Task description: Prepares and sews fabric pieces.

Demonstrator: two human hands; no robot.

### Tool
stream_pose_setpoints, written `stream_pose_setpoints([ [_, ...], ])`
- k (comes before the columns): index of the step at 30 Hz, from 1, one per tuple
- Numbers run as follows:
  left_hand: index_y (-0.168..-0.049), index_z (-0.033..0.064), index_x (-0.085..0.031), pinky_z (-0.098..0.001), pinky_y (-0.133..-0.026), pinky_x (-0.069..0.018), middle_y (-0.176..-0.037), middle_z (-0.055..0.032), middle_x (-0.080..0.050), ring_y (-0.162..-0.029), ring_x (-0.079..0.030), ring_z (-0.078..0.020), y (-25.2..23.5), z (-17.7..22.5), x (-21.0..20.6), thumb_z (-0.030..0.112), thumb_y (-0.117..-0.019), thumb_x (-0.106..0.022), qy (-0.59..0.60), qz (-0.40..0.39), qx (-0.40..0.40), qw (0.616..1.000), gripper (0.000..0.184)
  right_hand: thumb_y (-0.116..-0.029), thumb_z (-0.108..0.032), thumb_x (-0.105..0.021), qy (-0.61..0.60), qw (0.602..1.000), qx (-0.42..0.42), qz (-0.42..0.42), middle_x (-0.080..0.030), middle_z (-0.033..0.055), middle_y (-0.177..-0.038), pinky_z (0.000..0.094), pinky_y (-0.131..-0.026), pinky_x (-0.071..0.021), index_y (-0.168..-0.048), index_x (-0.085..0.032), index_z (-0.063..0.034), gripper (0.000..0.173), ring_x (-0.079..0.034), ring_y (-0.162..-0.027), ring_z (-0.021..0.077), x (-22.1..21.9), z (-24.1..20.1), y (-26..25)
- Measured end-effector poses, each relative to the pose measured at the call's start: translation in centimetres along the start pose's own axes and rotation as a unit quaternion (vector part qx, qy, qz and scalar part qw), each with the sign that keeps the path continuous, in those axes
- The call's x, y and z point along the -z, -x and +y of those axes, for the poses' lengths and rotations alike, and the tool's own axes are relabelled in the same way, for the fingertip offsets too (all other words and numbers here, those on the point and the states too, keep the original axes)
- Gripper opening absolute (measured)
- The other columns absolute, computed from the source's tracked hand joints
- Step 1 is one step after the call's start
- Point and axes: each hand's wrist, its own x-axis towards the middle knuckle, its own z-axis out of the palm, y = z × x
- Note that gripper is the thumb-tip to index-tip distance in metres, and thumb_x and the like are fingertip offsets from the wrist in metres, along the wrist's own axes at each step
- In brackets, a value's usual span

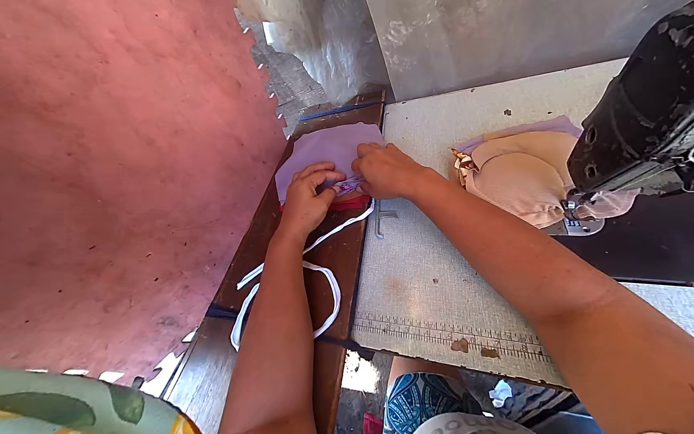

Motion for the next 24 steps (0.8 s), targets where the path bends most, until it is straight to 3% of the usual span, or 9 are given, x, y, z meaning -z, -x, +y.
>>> stream_pose_setpoints([
  [10,-0.114,0.0093,-0.077,-0.0506,-0.115,-0.0354,-0.142,-0.0071,-0.061,-0.138,-0.05,-0.0276,0.1,-0.3,0.0,0.001,-0.0889,-0.066,0.003,0.0,-0.007,1.0,0.028,-0.1025,-0.02,-0.057,-0.067,0.997,-0.014,0.031,-0.058,0.0168,-0.112,0.0544,-0.088,-0.0467,-0.107,-0.069,-0.0067,0.019,-0.058,-0.112,0.0352,0.9,0.1,-0.1],
  [13,-0.113,0.0075,-0.076,-0.0498,-0.113,-0.0384,-0.138,-0.0081,-0.064,-0.134,-0.053,-0.0286,0.1,-0.2,-0.3,0.007,-0.0928,-0.071,-0.015,0.024,-0.018,0.999,0.021,-0.1025,-0.019,-0.056,-0.059,0.997,-0.012,0.046,-0.057,0.0167,-0.113,0.0536,-0.088,-0.0462,-0.107,-0.069,-0.0073,0.018,-0.057,-0.113,0.0352,1.1,-0.1,-0.1],
  [17,-0.112,0.006,-0.076,-0.0483,-0.114,-0.0387,-0.135,-0.009,-0.067,-0.133,-0.055,-0.0274,0.0,-0.2,-0.4,0.015,-0.0997,-0.065,-0.018,0.037,-0.026,0.999,0.019,-0.1035,-0.02,-0.056,-0.083,0.996,-0.014,0.039,-0.057,0.0163,-0.112,0.054,-0.088,-0.0454,-0.106,-0.07,-0.0075,0.019,-0.057,-0.111,0.0346,1.3,0.1,-0.1],
  [24,-0.11,0.004,-0.076,-0.0489,-0.114,-0.0383,-0.134,-0.0104,-0.067,-0.133,-0.056,-0.0275,0.0,-0.2,-0.4,0.015,-0.1021,-0.06,-0.019,0.038,-0.035,0.998,0.021,-0.1053,-0.022,-0.054,-0.106,0.994,-0.017,0.022,-0.058,0.0168,-0.112,0.0557,-0.091,-0.0455,-0.107,-0.07,-0.0066,0.022,-0.058,-0.112,0.0349,1.3,0.6,-0.2],
])
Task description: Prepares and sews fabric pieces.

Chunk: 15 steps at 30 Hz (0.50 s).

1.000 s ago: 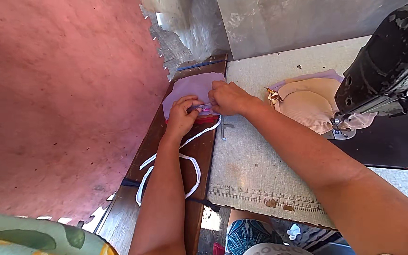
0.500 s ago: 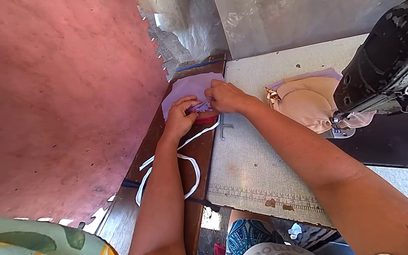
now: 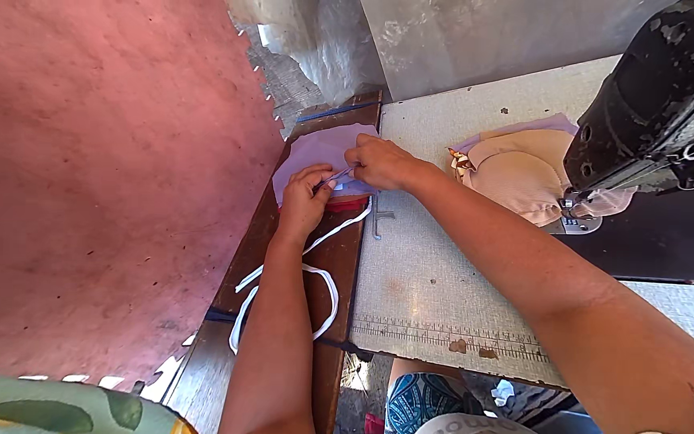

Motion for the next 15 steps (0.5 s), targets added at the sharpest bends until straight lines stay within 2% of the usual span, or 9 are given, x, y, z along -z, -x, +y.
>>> stream_pose_setpoints([
  [4,-0.115,0.0039,-0.075,-0.0522,-0.112,-0.0398,-0.134,-0.0118,-0.067,-0.131,-0.057,-0.0306,-0.1,0.2,-0.1,0.016,-0.0941,-0.074,-0.004,0.003,0.009,1.0,0.024,-0.1051,-0.021,-0.053,0.019,0.998,0.015,0.059,-0.059,0.0185,-0.11,0.0548,-0.089,-0.0459,-0.108,-0.069,-0.0046,0.023,-0.058,-0.112,0.0366,-0.2,-0.2,0.1],
  [6,-0.114,0.0026,-0.074,-0.0521,-0.111,-0.0413,-0.132,-0.0125,-0.068,-0.129,-0.059,-0.0317,-0.2,0.3,-0.2,0.011,-0.0964,-0.069,-0.029,0.014,0.01,0.999,0.021,-0.1025,-0.019,-0.056,0.056,0.992,0.034,0.109,-0.06,0.0195,-0.111,0.0555,-0.089,-0.046,-0.11,-0.069,-0.004,0.021,-0.058,-0.115,0.0383,-0.7,-0.3,0.1],
  [7,-0.113,0.0019,-0.075,-0.0514,-0.111,-0.0419,-0.13,-0.0127,-0.069,-0.127,-0.06,-0.0315,-0.3,0.4,-0.4,0.011,-0.0989,-0.065,-0.037,0.023,0.009,0.999,0.019,-0.0985,-0.016,-0.061,0.073,0.987,0.048,0.136,-0.06,0.0199,-0.112,0.0559,-0.088,-0.0455,-0.112,-0.068,-0.004,0.02,-0.057,-0.116,0.0394,-1.1,-0.3,0.1],
  [8,-0.111,0.001,-0.075,-0.051,-0.11,-0.0424,-0.128,-0.0132,-0.07,-0.125,-0.061,-0.0314,-0.3,0.4,-0.5,0.011,-0.1009,-0.062,-0.04,0.032,0.008,0.999,0.019,-0.0927,-0.014,-0.067,0.088,0.982,0.06,0.154,-0.059,0.0202,-0.116,0.0571,-0.088,-0.0454,-0.116,-0.066,-0.0047,0.026,-0.056,-0.118,0.0407,-1.6,-0.3,0.1],
  [9,-0.11,0.0008,-0.075,-0.0504,-0.11,-0.0426,-0.127,-0.0133,-0.071,-0.124,-0.062,-0.0309,-0.3,0.4,-0.6,0.012,-0.102,-0.061,-0.041,0.037,0.008,0.998,0.02,-0.0867,-0.014,-0.073,0.095,0.981,0.067,0.157,-0.059,0.0206,-0.121,0.0589,-0.09,-0.0448,-0.123,-0.063,-0.0055,0.039,-0.055,-0.121,0.0417,-2.1,-0.4,0.0],
  [11,-0.11,0.0,-0.075,-0.0501,-0.11,-0.0426,-0.127,-0.0139,-0.07,-0.124,-0.062,-0.0313,-0.4,0.5,-0.6,0.013,-0.1026,-0.06,-0.041,0.038,0.009,0.998,0.021,-0.0819,-0.016,-0.079,0.102,0.983,0.07,0.133,-0.058,0.0209,-0.132,0.0605,-0.094,-0.0435,-0.135,-0.058,-0.0061,0.058,-0.054,-0.124,0.0421,-3.2,-0.5,-0.2],
  [13,-0.109,-0.0004,-0.075,-0.0495,-0.11,-0.0426,-0.127,-0.0143,-0.07,-0.125,-0.061,-0.0306,-0.4,0.4,-0.3,0.014,-0.1027,-0.06,-0.033,0.032,0.008,0.999,0.022,-0.0853,-0.017,-0.077,0.115,0.983,0.076,0.121,-0.06,0.0203,-0.129,0.0589,-0.093,-0.0441,-0.135,-0.058,-0.0045,0.055,-0.056,-0.122,0.0407,-4.0,-0.6,-0.6],
  [15,-0.112,0.0021,-0.075,-0.0446,-0.111,-0.0446,-0.131,-0.0128,-0.068,-0.128,-0.061,-0.0244,-0.4,-0.1,0.4,0.017,-0.1043,-0.057,-0.01,0.031,0.011,0.999,0.024,-0.0882,-0.017,-0.073,0.142,0.976,0.096,0.137,-0.064,0.0196,-0.123,0.057,-0.091,-0.0456,-0.13,-0.061,-0.0025,0.046,-0.06,-0.117,0.0394,-4.5,-0.6,-0.8],
])
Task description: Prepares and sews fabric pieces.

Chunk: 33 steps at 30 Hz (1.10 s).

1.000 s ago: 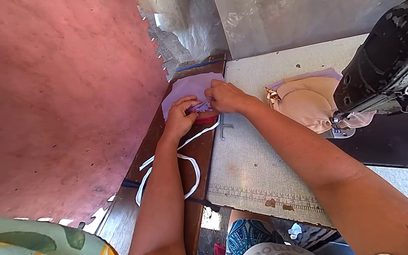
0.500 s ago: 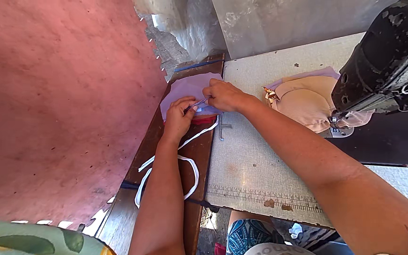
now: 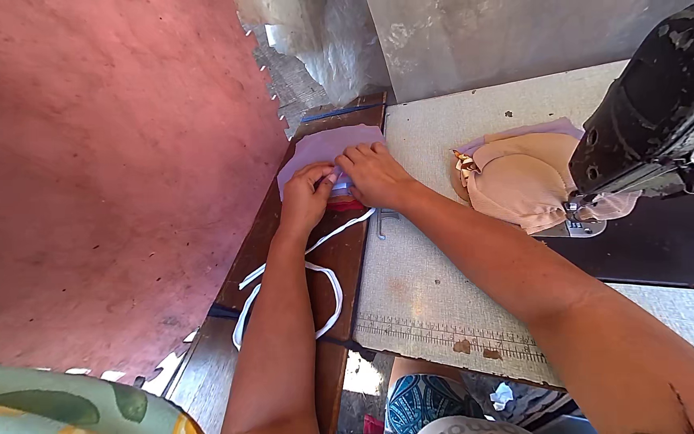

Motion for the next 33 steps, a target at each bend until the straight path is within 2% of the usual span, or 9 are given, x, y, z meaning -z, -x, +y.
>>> stream_pose_setpoints([
  [3,-0.122,0.0034,-0.07,-0.0394,-0.108,-0.0483,-0.133,-0.0126,-0.065,-0.126,-0.06,-0.0187,0.0,-0.7,1.9,0.022,-0.1065,-0.05,0.061,0.049,0.041,0.996,0.031,-0.0918,-0.013,-0.065,0.045,0.998,0.031,0.028,-0.067,0.0189,-0.115,0.0555,-0.088,-0.0476,-0.122,-0.065,-0.0012,0.032,-0.063,-0.111,0.0383,-0.7,-0.2,0.1],
  [6,-0.119,0.0039,-0.066,-0.0327,-0.089,-0.054,-0.117,-0.0064,-0.069,-0.1,-0.066,-0.0112,0.1,0.3,4.0,0.029,-0.1108,-0.04,0.169,0.087,0.136,0.972,0.037,-0.0964,-0.007,-0.058,0.07,0.996,0.038,0.05,-0.07,0.0192,-0.106,0.0538,-0.081,-0.05,-0.111,-0.067,0.0007,0.019,-0.067,-0.103,0.0385,-0.9,-0.5,-0.1],
  [10,-0.111,0.0035,-0.066,-0.0213,-0.059,-0.0505,-0.095,-0.0017,-0.071,-0.067,-0.061,-0.0045,0.8,1.9,5.1,0.025,-0.1113,-0.037,0.228,-0.036,0.146,0.962,0.037,-0.0993,-0.002,-0.052,0.034,0.999,0.008,0.037,-0.071,0.0215,-0.107,0.0568,-0.081,-0.051,-0.111,-0.067,0.002,0.019,-0.068,-0.104,0.0405,0.5,-0.5,-1.3],
  [16,-0.131,0.0002,-0.059,-0.0243,-0.062,-0.052,-0.096,-0.0066,-0.072,-0.066,-0.062,-0.0069,-0.7,4.7,1.4,0.018,-0.1119,-0.039,0.258,-0.104,0.222,0.935,0.033,-0.1027,-0.004,-0.047,0.046,0.998,-0.019,0.037,-0.07,0.0219,-0.117,0.0583,-0.088,-0.05,-0.117,-0.066,0.002,0.024,-0.066,-0.115,0.0406,5.5,-1.1,-3.4],
  [19,-0.132,-0.0038,-0.049,-0.035,-0.079,-0.0598,-0.11,-0.0135,-0.064,-0.085,-0.069,-0.0172,-1.7,6.3,-1.0,0.019,-0.1126,-0.031,0.447,0.083,0.286,0.844,0.035,-0.1003,-0.002,-0.049,0.066,0.994,0.019,0.087,-0.071,0.0219,-0.111,0.0575,-0.084,-0.0508,-0.113,-0.067,0.0023,0.023,-0.068,-0.109,0.0409,7.1,-2.0,-2.3],
  [22,-0.125,0.0061,-0.053,-0.0418,-0.087,-0.054,-0.112,-0.0079,-0.062,-0.1,-0.063,-0.0189,-1.6,8.8,-2.6,0.024,-0.1115,-0.03,0.59,0.2,0.281,0.73,0.032,-0.0992,-0.001,-0.051,0.082,0.983,0.078,0.147,-0.072,0.0207,-0.105,0.056,-0.081,-0.0528,-0.107,-0.068,0.0024,0.019,-0.07,-0.103,0.0396,8.6,-3.6,0.8],
  [28,-0.108,0.0163,-0.054,-0.0278,-0.073,-0.055,-0.086,0.0029,-0.064,-0.08,-0.063,-0.0068,3.7,15.0,-4.7,0.04,-0.1115,-0.013,0.731,0.271,0.197,0.594,0.047,-0.0947,-0.004,-0.06,0.096,0.97,0.123,0.187,-0.069,0.0148,-0.09,0.0495,-0.069,-0.0527,-0.101,-0.07,-0.0025,0.012,-0.069,-0.087,0.0338,10.3,-6.8,9.7],
  [31,-0.12,0.003,-0.051,-0.0238,-0.083,-0.0522,-0.099,-0.0034,-0.062,-0.09,-0.06,-0.0056,7.6,16.9,-5.2,0.015,-0.1132,-0.021,0.687,0.244,0.187,0.658,0.033,-0.0958,-0.012,-0.061,0.061,0.982,0.099,0.147,-0.071,0.0121,-0.098,0.0501,-0.076,-0.0541,-0.109,-0.071,-0.0062,0.017,-0.069,-0.095,0.0324,10.6,-8.1,14.3],
  [33,-0.109,0.0011,-0.056,-0.0193,-0.076,-0.0528,-0.088,-0.0011,-0.065,-0.081,-0.061,-0.0011,9.9,17.9,-5.0,0.004,-0.1091,-0.028,0.638,0.202,0.169,0.724,0.028,-0.0969,-0.019,-0.062,0.033,0.989,0.098,0.109,-0.07,0.0129,-0.108,0.0525,-0.083,-0.0537,-0.116,-0.069,-0.0073,0.023,-0.067,-0.104,0.0338,11.1,-8.8,17.7],
])
